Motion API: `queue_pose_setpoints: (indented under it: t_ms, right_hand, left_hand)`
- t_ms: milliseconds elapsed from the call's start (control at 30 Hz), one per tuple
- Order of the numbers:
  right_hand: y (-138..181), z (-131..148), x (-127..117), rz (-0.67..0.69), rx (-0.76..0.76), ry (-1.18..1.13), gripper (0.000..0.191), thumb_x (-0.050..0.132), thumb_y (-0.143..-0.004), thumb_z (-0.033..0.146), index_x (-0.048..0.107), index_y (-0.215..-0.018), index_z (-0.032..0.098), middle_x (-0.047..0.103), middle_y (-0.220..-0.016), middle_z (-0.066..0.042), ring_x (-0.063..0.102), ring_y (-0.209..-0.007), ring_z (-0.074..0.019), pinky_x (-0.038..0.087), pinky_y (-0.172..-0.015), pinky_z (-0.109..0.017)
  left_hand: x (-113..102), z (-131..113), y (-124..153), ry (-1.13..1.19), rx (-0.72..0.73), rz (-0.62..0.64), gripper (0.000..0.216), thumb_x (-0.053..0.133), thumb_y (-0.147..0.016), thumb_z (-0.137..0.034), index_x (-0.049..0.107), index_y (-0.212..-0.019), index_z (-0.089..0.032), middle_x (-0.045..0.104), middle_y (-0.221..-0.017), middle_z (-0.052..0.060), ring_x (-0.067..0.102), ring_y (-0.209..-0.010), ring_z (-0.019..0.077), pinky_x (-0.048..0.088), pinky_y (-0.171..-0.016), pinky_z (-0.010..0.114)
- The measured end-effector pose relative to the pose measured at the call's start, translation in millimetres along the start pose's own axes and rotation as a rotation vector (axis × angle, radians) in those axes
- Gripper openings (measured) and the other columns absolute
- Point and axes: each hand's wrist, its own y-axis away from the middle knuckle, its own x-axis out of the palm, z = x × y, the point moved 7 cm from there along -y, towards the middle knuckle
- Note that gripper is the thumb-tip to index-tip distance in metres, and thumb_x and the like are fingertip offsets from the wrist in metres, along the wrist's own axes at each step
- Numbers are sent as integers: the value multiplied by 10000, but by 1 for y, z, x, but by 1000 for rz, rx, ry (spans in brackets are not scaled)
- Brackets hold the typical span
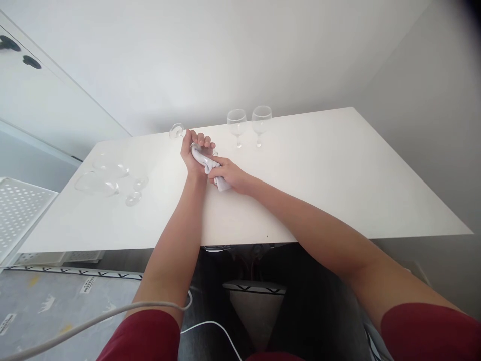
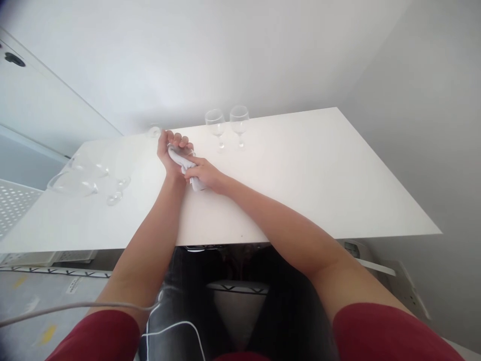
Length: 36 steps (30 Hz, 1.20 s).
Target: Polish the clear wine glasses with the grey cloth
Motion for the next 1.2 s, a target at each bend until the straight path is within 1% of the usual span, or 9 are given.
queue_pose_setpoints:
  t_ms: [133,233,400,533,633,800,967,1100,1200]
  right_hand:
    - [6,7,14,217,25,-403,203,718,-812,230,543,-916,219,448,-653,70,302,-542,-89,266,-496,-233]
    - [1,5,2,60,-38,-356,275,733,-776,198,611,-1022,201,508,-698,59,405,-592,-102,344,-537,-230]
    - [-5,5,-15,-139,-232,140,630,624,-859,197,652,-1488,207,644,-938,7,571,-817,-152,512,-786,-277]
    - [-1,13,-32,-363,-224,803,715,461,-936,119,590,-1622,272,728,-1169,-90,647,-990,-251,542,-923,-392]
    - [0,15,-40,-448,-146,1009,753,448,-939,86,572,-1641,327,732,-1260,-125,672,-1053,-290,550,-940,-430]
    - [-9,2,-24,-206,-162,488,742,532,-885,96,605,-1608,242,753,-1084,-41,640,-877,-192,552,-897,-344]
    - [-7,-3,-9,-4,-119,-78,665,730,-809,189,696,-1473,216,710,-940,6,616,-851,-144,546,-848,-281]
    - [-3,3,-13,-42,-141,-134,637,742,-824,216,709,-1459,231,716,-1100,-7,611,-922,-131,544,-871,-261]
    - [-2,6,-19,-125,-159,-52,711,684,-871,236,626,-1575,311,698,-1119,10,598,-949,-137,537,-864,-259]
  left_hand:
    - [7,0,3,50,1,87,467,558,-1114,-483,544,-730,-218,581,-759,-5,609,-674,127,541,-681,258]
    - [12,6,1,7,-7,172,412,555,-1112,-504,633,-817,-228,672,-925,14,668,-796,131,556,-715,257]
    - [3,18,-12,-110,-74,144,433,649,-1040,-640,691,-836,-260,647,-805,17,560,-620,132,486,-588,267]
    - [8,12,-11,-88,1,175,321,752,-1010,-556,721,-940,-245,721,-1003,31,712,-853,150,574,-822,289]
    - [12,12,-2,-101,3,126,395,664,-1044,-626,723,-1004,-237,728,-1030,50,751,-1013,192,594,-949,328]
    - [7,8,1,-98,31,37,481,593,-1061,-679,632,-864,-241,619,-783,5,687,-786,142,589,-765,240]
    - [8,7,-3,15,20,104,393,527,-1137,-514,633,-875,-242,666,-874,2,636,-724,95,548,-712,228]
    - [7,16,-8,-49,-79,84,486,464,-1131,-629,659,-871,-267,648,-804,14,584,-630,109,468,-598,266]
    - [6,15,-11,-101,-39,101,422,501,-1136,-606,692,-966,-271,697,-886,19,710,-862,122,505,-722,258]
